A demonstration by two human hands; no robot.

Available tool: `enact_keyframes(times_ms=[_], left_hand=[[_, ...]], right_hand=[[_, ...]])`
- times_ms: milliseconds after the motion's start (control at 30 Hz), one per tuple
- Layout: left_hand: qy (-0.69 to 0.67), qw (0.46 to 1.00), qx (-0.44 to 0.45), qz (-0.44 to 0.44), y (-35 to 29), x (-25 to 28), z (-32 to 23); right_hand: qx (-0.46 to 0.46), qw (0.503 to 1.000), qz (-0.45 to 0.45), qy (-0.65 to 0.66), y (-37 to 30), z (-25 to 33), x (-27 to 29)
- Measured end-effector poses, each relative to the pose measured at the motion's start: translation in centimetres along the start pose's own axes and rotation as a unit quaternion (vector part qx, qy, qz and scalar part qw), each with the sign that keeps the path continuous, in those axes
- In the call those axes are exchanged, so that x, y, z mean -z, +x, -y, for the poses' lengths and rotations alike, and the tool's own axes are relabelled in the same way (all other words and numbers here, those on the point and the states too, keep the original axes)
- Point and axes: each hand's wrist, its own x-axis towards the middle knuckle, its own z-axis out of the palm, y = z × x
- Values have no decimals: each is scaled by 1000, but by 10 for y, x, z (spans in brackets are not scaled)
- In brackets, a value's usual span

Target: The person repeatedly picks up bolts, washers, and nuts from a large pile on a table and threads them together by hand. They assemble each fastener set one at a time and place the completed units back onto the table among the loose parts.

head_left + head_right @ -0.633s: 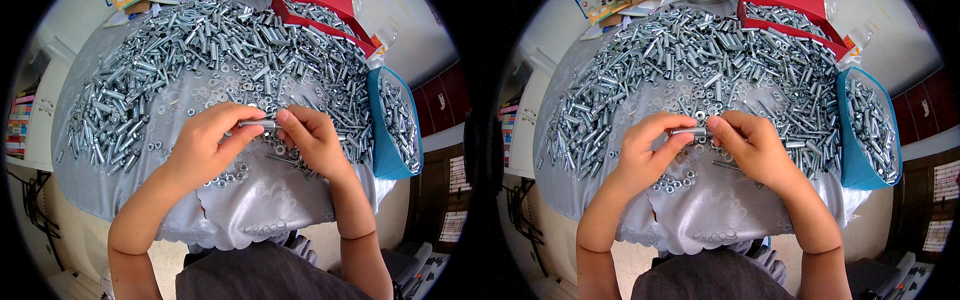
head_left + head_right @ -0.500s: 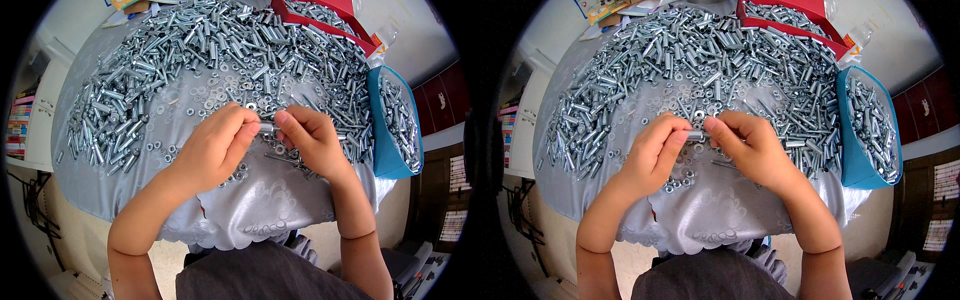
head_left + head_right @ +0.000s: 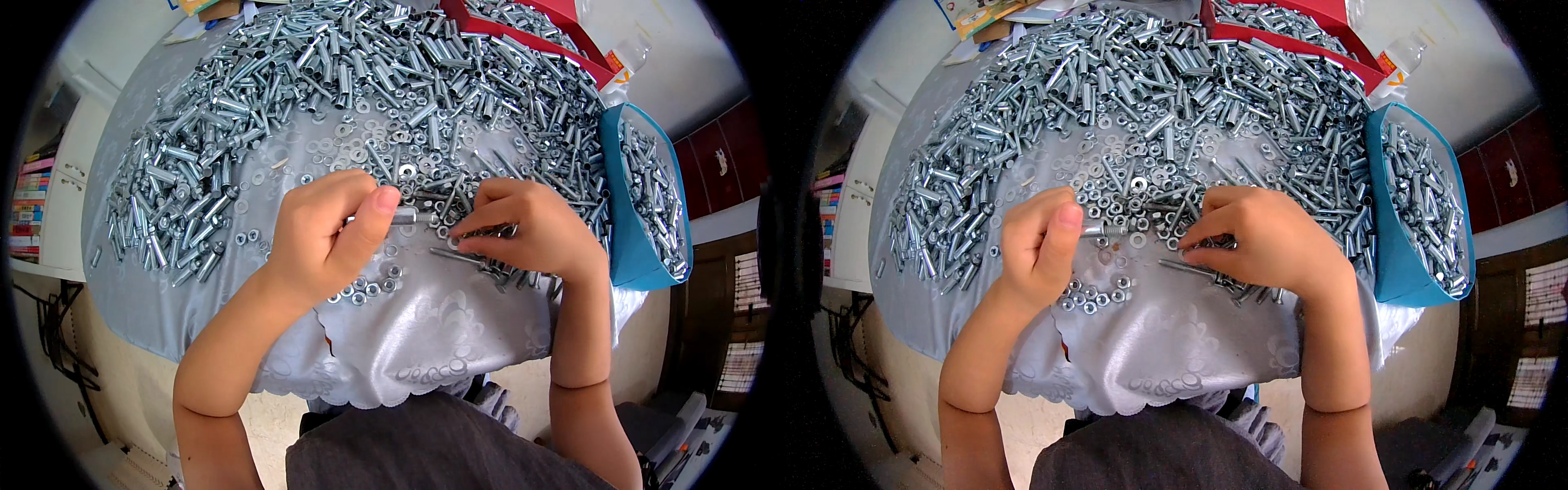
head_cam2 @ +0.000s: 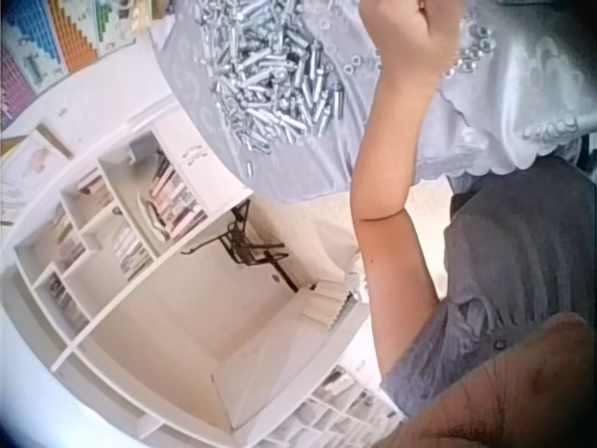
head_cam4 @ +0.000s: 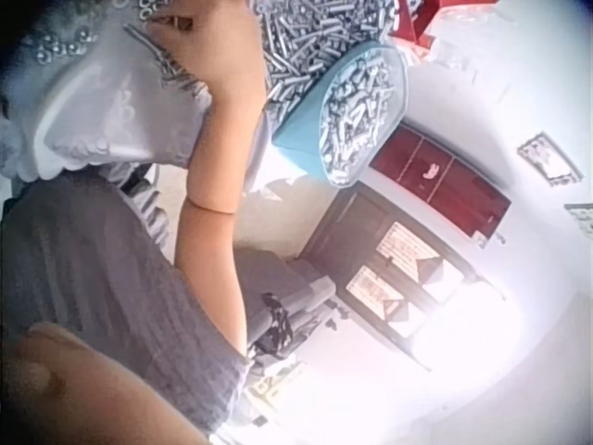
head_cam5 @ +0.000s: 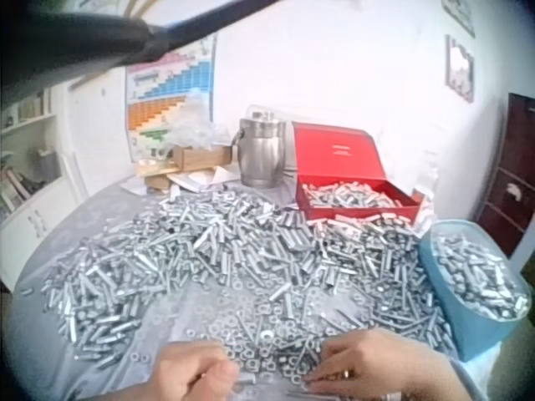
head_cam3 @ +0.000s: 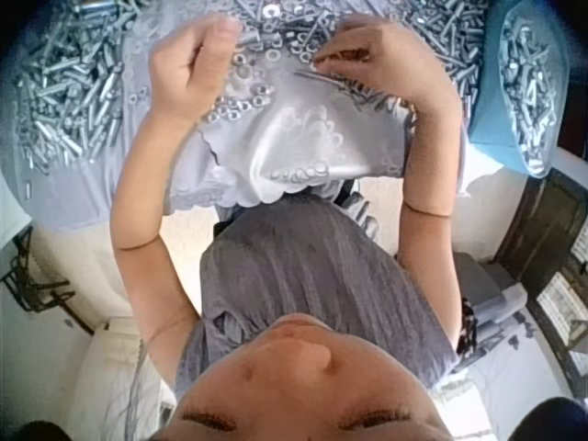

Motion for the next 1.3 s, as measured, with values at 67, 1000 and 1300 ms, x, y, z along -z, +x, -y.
enact_keyframes(times_ms=[67,1000,1300], left_hand=[[-4,1000,14,-1,-1,1,2],[-3,998,59,37,-1,-4,6],[-68,984,151,72,-1,-4,-3]], right_hand=[[-4,1000,8,-12,1,0,-2],[32,999,-25,-23,3,12,-12],[35,967,-157,197,7,20,-19]])
